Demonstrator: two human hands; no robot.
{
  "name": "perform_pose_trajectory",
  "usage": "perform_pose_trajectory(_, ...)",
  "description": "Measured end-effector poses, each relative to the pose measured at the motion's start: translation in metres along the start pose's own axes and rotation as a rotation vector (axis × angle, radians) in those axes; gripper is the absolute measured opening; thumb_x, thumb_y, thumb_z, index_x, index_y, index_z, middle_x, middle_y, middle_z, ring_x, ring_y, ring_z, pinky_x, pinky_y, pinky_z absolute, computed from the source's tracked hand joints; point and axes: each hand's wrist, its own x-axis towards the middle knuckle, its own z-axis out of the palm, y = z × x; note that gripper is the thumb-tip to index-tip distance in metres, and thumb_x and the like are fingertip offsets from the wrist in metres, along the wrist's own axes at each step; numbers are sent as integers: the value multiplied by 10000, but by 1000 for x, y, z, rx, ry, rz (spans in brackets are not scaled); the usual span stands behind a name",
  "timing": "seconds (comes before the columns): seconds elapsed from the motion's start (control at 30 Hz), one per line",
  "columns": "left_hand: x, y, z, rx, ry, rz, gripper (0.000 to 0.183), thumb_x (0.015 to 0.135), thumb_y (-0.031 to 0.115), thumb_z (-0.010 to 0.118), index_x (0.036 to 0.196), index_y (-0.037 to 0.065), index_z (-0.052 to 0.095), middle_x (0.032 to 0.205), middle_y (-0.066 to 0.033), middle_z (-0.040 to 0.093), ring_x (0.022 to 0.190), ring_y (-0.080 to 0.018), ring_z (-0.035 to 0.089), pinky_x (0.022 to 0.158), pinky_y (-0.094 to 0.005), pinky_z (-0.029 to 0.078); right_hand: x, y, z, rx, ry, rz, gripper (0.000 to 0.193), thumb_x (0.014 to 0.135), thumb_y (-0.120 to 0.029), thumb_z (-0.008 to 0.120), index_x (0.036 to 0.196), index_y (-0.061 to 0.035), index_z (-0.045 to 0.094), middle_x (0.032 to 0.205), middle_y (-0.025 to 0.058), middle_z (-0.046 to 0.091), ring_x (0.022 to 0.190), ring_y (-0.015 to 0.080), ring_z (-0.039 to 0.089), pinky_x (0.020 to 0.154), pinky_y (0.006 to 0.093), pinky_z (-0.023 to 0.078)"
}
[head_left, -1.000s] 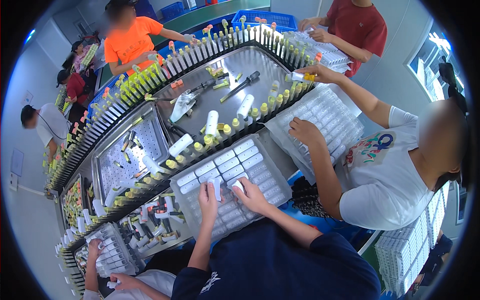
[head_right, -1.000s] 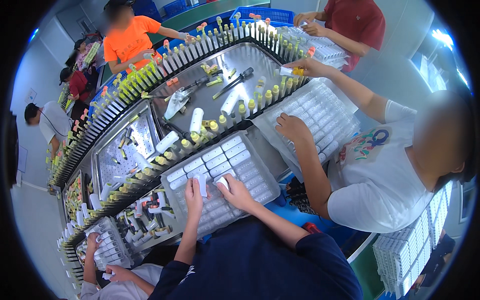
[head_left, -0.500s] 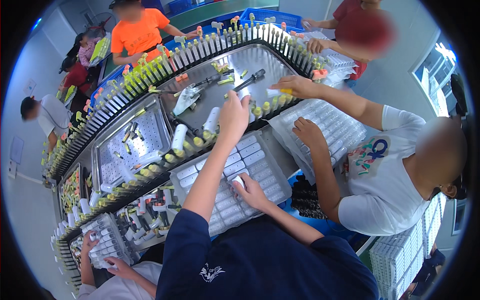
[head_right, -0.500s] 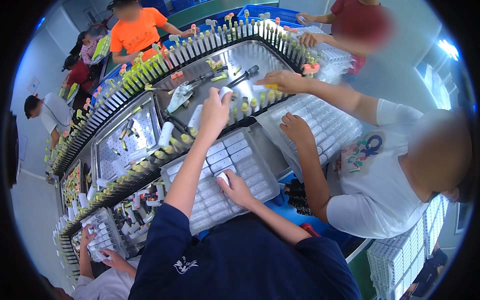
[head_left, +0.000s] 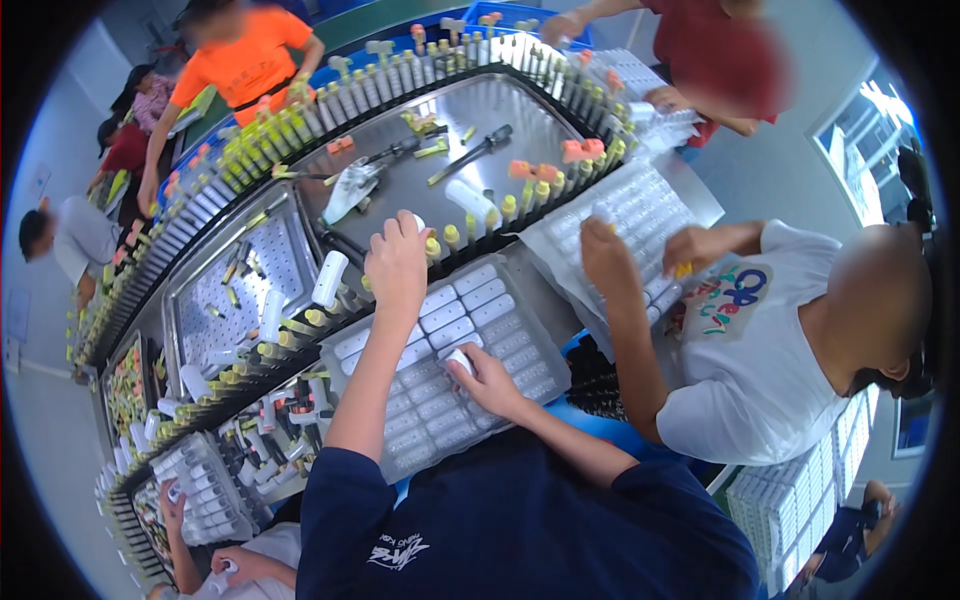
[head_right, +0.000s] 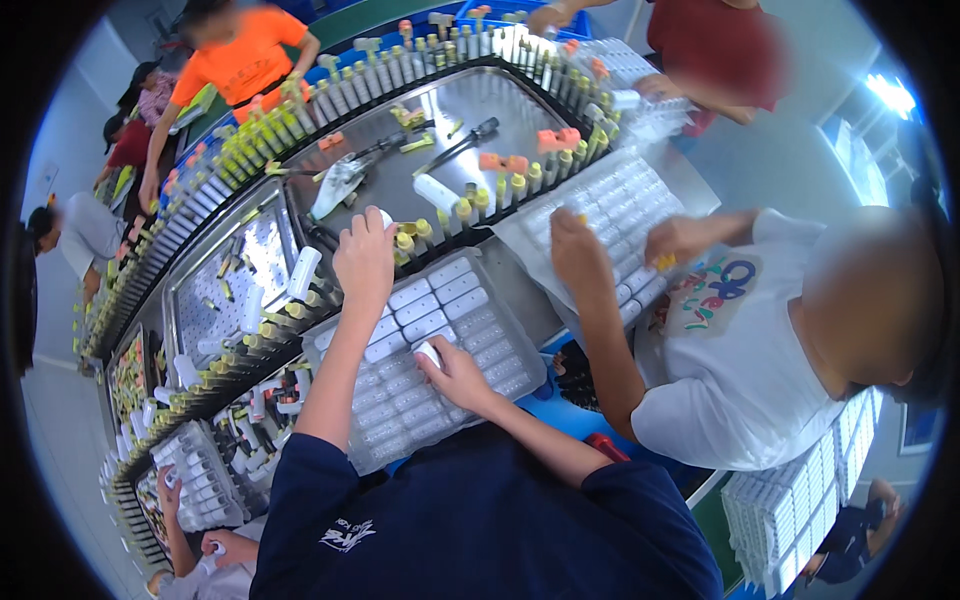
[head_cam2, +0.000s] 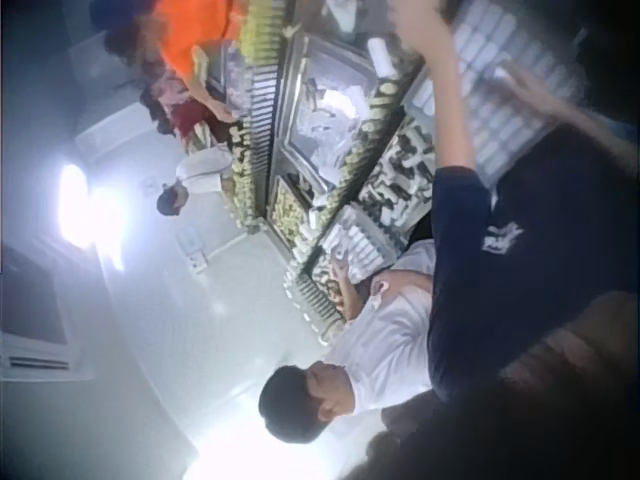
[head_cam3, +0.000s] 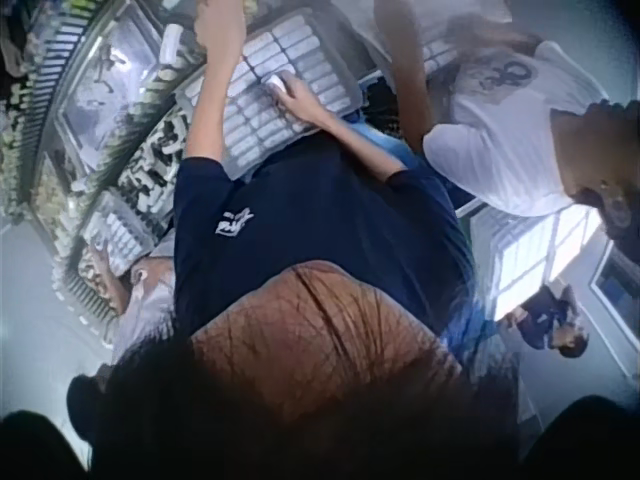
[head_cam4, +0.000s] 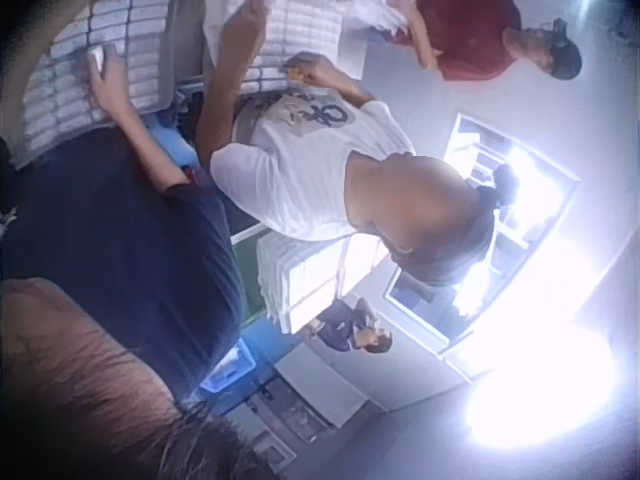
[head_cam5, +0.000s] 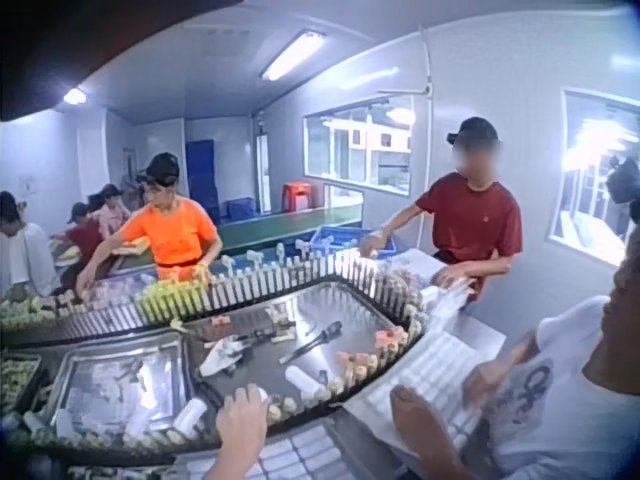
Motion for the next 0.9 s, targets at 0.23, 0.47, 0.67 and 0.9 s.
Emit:
perform_pose_trajectory(0.23,-29,-54,-9,-20,8,-51,367,993,428,721,1098,97,600,896,-80,620,740,-274,693,565,-380,578,40,-45,-21,185,283,-200,228,1093,-209,644,1156,8,613,918,101,716,812,145,717,719,316,549)
perform_pose_trajectory(0.47,-62,-100,-62,-20,75,-95,462,964,362,750,1283,50,631,1089,-122,653,1008,-326,667,811,-452,569,121,-117,-93,-688,692,-789,343,1061,-175,695,1323,27,605,1052,207,724,991,337,717,878,424,557)
perform_pose_trajectory(0.67,-152,-83,-95,-97,244,-222,417,965,234,726,1303,9,631,1208,-161,661,1157,-361,620,992,-493,485,140,-139,-119,-620,757,-286,435,1043,-302,694,1241,78,617,1075,311,739,1023,486,726,896,520,557)
perform_pose_trajectory(0.9,-215,-79,-63,-361,-98,-256,316,959,145,712,1238,6,659,1156,-168,682,1121,-383,639,963,-500,519,221,-118,-88,-931,641,-283,523,984,-412,736,1162,60,598,978,327,746,961,521,737,839,558,590)
